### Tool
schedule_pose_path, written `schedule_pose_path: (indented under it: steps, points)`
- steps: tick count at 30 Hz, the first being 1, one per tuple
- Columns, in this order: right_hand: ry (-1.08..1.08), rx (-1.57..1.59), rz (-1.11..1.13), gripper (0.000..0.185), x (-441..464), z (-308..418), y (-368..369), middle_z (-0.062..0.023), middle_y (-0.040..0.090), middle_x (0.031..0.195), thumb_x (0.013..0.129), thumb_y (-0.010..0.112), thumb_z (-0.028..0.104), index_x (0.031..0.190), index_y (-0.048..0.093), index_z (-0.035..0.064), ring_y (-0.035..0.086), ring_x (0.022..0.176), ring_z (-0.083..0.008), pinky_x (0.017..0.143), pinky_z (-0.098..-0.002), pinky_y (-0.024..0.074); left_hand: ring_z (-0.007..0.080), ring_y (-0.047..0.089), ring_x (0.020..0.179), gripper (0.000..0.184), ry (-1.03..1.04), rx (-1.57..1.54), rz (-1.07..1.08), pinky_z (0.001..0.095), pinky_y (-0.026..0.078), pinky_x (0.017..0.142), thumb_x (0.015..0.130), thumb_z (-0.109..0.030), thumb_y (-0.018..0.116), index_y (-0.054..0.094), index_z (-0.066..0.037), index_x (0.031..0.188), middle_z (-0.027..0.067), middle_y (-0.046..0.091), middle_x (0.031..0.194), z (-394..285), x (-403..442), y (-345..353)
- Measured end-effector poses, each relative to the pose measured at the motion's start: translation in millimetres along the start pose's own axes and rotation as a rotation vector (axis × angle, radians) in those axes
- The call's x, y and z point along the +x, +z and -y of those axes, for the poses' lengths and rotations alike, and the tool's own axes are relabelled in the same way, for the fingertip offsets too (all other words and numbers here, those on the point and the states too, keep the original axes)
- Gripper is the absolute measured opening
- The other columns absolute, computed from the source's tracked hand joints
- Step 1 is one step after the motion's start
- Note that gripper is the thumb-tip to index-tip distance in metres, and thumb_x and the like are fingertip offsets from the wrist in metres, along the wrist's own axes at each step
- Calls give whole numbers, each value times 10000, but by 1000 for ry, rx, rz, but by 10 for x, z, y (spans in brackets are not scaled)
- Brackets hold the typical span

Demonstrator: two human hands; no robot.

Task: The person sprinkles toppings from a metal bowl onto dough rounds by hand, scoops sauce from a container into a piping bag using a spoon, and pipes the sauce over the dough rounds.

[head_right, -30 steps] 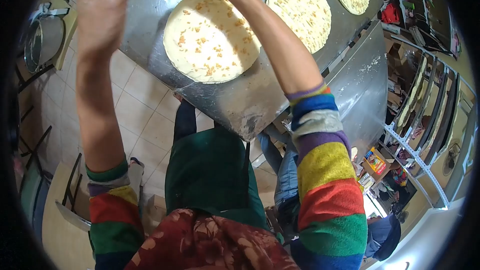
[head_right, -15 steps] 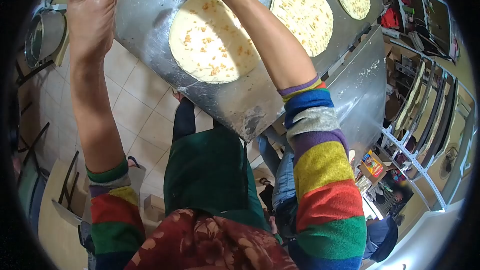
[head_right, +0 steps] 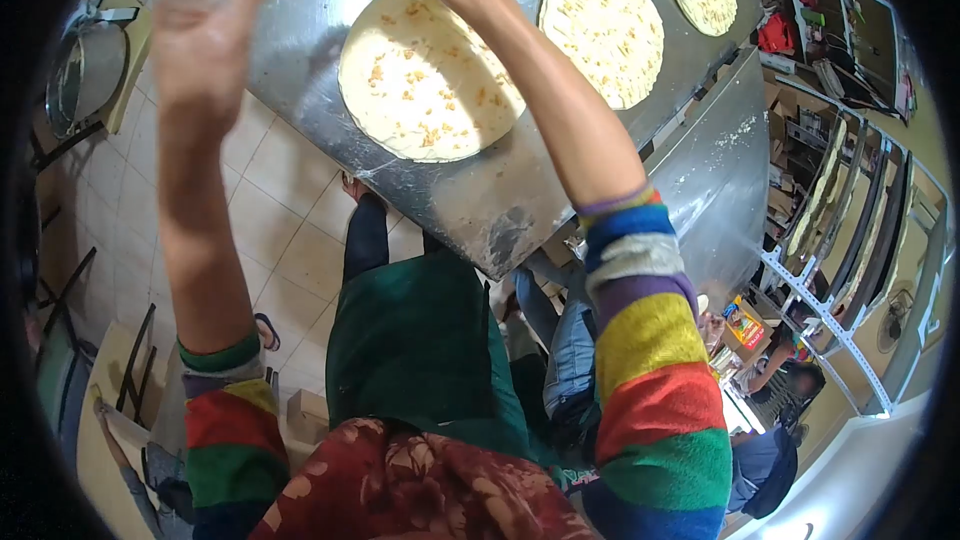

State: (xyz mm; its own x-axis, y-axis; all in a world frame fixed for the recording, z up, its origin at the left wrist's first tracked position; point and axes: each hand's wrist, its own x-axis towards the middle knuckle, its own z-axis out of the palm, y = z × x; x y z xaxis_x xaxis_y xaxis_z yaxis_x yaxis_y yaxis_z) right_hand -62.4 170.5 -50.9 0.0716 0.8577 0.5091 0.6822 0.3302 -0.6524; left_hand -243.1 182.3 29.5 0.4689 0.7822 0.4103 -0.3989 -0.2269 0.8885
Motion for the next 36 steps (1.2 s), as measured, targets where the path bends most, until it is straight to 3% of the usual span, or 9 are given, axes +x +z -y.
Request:
schedule_pose_path:
  steps: [6, 11, 16, 18, 19, 24, 29, 32, 36]
  points:
    - [-325, -390, 155, 86, -216, -188, -75, -120, 494, 599, 745, 542, 32, 661, 544, 47, 527, 560, -276, 528, -403, 422, 173, 639, 915, 274, -387, 264, 37, 271, 527, 782, 896, -143, 628, 589, -14, 1134, 109, 655, 985, -269, -133, -4]
    - [399, -128, 189, 391, -886, 482, -785, -130, 639, 952, 660, 583, -47, 1042, 590, 35, 621, 887, -301, 779, -390, 504, 126, 637, 937, 200, -448, 23, 88, 268, 527, 803, 900, -39, 605, 620, -4, 1097, 94, 665, 1044, -62, -562, 342]
    - [57, -428, 252, 258, -572, -113, -373, -116, 616, 831, 618, 580, -53, 862, 617, 24, 585, 695, -290, 615, -404, 482, 181, 626, 981, 292, 279, 472, 131, 304, 494, 869, 872, -37, 601, 532, 29, 1148, 126, 642, 1031, 128, -313, -115]
    - [-339, -215, -50, 63, 46, -3, 133, -133, 534, 628, 747, 524, 16, 700, 562, 34, 545, 573, -294, 530, -401, 428, 150, 660, 806, 234, -92, 145, -33, 224, 541, 642, 908, -137, 600, 615, -36, 1118, 102, 683, 929, -314, -129, -82]
    - [103, 61, 28, 71, 167, 179, 214, -137, 561, 649, 760, 524, 17, 749, 593, 22, 556, 584, -307, 541, -406, 432, 140, 671, 751, 224, -188, 82, -98, 197, 556, 564, 921, -170, 597, 641, -57, 1109, 96, 697, 899, -417, -84, -90]
    - [-386, -476, 65, 107, -295, -43, -49, -107, 584, 673, 719, 542, 29, 759, 630, 74, 569, 629, -267, 573, -393, 451, 142, 656, 851, 234, -186, 49, -58, 217, 552, 641, 910, -121, 596, 616, -40, 1128, 103, 679, 981, -128, -222, 5]
    - [494, -91, 181, 397, -878, 599, -692, -118, 655, 977, 676, 626, 9, 1067, 636, 79, 627, 808, -313, 751, -393, 515, 125, 629, 924, 240, -162, -39, 85, 256, 510, 818, 899, -29, 608, 589, 10, 1134, 86, 672, 1014, -9, -631, 270]
    - [205, -312, 170, 350, -710, 508, -432, -101, 651, 852, 678, 623, 5, 1021, 646, 66, 620, 740, -289, 681, -387, 507, 113, 627, 893, 241, -392, 88, 140, 254, 511, 797, 908, -37, 606, 584, 14, 1142, 61, 683, 954, -208, -476, 56]
    - [-264, -132, 49, 93, -25, 92, 281, -146, 595, 705, 746, 535, 40, 767, 626, 41, 574, 670, -296, 597, -401, 441, 154, 661, 846, 270, -16, 196, 100, 224, 582, 610, 900, -134, 609, 611, -47, 1156, 99, 692, 985, -266, -220, -340]
